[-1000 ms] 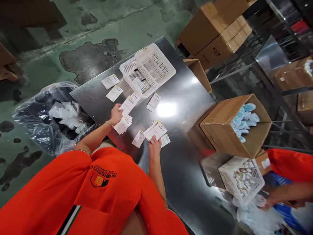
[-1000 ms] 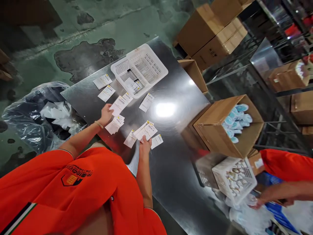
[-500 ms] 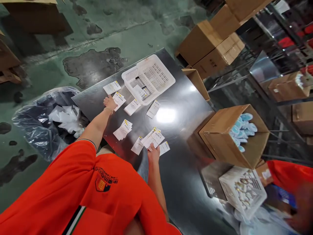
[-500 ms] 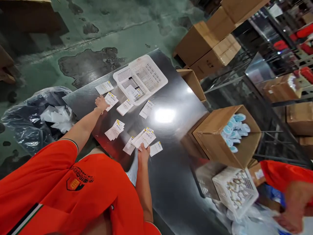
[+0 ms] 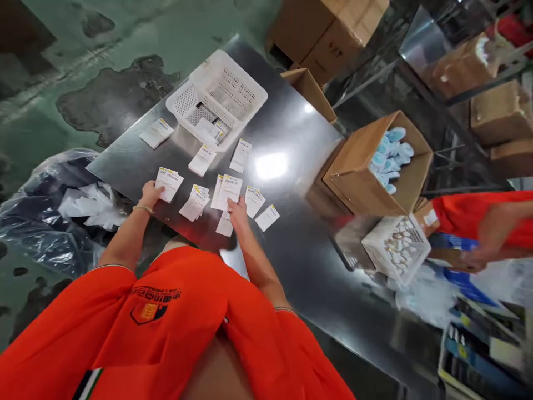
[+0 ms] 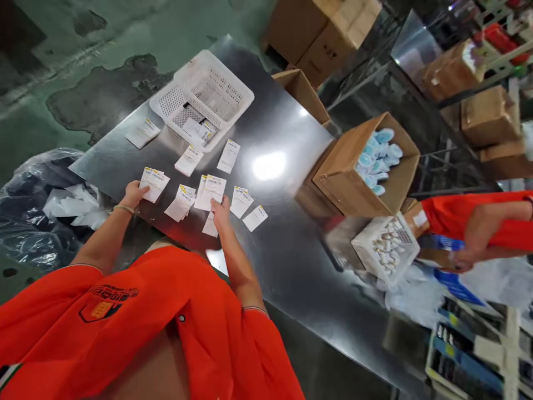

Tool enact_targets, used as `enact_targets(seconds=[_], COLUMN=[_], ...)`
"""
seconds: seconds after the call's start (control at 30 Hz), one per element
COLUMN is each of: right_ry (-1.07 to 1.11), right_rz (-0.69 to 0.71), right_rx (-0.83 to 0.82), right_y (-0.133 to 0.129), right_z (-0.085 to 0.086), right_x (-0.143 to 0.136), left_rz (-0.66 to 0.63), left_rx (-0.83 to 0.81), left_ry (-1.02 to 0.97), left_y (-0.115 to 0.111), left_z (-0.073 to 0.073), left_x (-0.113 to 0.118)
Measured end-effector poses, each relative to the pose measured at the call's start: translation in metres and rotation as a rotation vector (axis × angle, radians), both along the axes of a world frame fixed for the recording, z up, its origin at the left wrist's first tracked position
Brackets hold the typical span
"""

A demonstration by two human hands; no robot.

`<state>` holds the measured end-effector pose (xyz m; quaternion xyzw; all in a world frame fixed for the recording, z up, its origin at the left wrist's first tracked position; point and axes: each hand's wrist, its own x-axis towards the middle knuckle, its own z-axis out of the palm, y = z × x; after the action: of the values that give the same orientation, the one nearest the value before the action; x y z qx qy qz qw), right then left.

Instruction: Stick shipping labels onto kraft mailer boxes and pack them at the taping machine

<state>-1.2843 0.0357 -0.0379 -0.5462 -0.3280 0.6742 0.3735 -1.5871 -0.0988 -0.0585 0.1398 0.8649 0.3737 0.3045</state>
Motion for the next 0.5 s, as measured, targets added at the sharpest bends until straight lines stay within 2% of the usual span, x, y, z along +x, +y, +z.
enact_targets(seconds=[0.1,0.2,0.27,0.4,0.5], right_ry=[0.073,0.132,0.122,0.062,0.024], right_rz=[-0.022,-0.072,-0.121,-0.206,-0.243], right_rx=[0.012,0.077,0.104,0.083,0.059], right_y=[0.025,0.05,0.059,0.055,0.038], right_z=[0.008,0.019,0.026,0.03,0.025], right_x=[-0.011,0.01,0.033,0.073,0.095], left_rz=[-0.024,-0.095,-0.241,-0.641,-0.717], left_rx=[-0.209,-0.282,-0.187,-0.06,-0.074], left_ry=[0.167,0.455,0.428,0.144,0.126], left_y=[-0.018,-0.017,-0.007,0.023,0.04], left_z=[0.004,0.012,0.016,0.011,0.003], left_x=[0.006,0.036,0.072,0.165,0.227])
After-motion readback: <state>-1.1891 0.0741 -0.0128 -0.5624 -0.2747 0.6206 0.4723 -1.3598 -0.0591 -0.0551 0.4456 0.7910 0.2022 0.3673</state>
